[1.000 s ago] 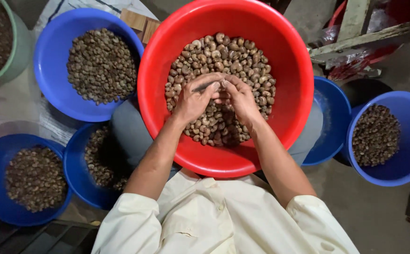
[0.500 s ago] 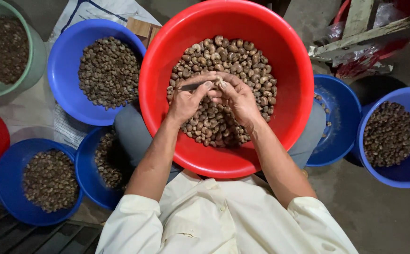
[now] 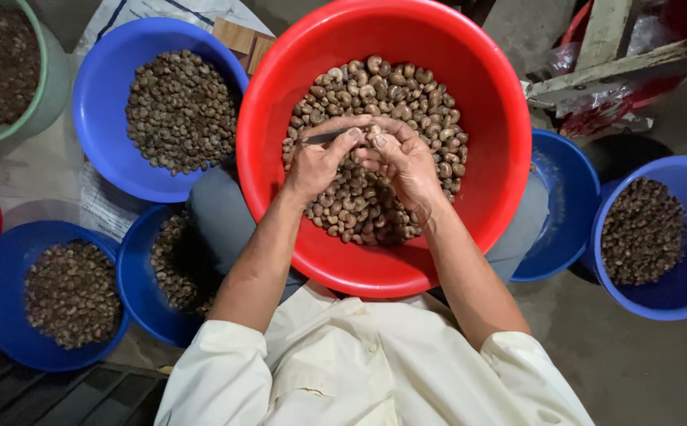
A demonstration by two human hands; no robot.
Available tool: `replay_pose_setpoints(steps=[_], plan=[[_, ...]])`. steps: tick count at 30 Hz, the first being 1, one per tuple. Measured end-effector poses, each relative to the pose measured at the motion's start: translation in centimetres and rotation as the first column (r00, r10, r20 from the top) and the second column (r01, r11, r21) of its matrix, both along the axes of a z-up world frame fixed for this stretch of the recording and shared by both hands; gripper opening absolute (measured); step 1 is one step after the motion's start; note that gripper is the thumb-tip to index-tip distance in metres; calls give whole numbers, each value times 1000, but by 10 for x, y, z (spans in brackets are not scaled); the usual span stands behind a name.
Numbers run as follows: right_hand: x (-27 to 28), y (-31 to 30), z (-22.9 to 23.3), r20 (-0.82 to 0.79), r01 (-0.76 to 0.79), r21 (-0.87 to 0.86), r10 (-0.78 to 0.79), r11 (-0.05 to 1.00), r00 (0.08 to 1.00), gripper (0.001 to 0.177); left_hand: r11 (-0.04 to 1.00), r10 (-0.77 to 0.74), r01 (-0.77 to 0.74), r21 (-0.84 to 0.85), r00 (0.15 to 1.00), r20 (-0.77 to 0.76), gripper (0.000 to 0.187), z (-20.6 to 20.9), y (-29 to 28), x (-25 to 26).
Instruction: Manually processing nuts by using a small tool to peel or crack the outer shells
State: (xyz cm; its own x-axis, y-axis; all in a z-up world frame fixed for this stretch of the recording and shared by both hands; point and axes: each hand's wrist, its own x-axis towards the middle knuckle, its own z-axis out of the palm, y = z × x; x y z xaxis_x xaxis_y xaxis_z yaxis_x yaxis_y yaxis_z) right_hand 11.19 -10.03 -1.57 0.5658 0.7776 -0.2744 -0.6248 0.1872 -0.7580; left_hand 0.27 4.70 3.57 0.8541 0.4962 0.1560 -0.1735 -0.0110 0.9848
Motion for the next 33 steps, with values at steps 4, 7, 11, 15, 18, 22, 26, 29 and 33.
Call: replay_pose_setpoints(steps=[4,7,11,15,18,22,26,29,33], plan=[[0,-1,3,30,8,-24,-7,1000,1000,36,998,-12,10,61,999,35,18,-5,0,1],[-2,-1,2,6,12,-19,-12,1000,1000,36,997,-13,11,81,999,30,19,-5,1,-1],[6,-4,-17,-76,23,29,-20,999,997,36,994,-52,45,98,996,71,18,4,-4,0],[4,-2,4,-120,16,30,-13,999,993,29,997,-8,1,74,995,96,19,2,-2,0],[4,-3,3,-133,15,21,-12,1000,991,29,998,-12,6,63,995,95,18,-1,0,1],[3,0,0,-79,25,-9,-26,1000,997,28,1000,-1,-1,19,992,122,20,-8,0,3],[-5,2,12,223,121,-100,-97,988,970,26,998,-22,26,-52,997,79,21,-17,0,2],[-7,0,13,524,172,-141,-74,975,849,19,995,-45,40,96,998,49,21,-8,-2,1],[-8,-1,12,647,191,-108,-77,976,758,17,992,-26,22,123,999,30,19,-16,-2,2]])
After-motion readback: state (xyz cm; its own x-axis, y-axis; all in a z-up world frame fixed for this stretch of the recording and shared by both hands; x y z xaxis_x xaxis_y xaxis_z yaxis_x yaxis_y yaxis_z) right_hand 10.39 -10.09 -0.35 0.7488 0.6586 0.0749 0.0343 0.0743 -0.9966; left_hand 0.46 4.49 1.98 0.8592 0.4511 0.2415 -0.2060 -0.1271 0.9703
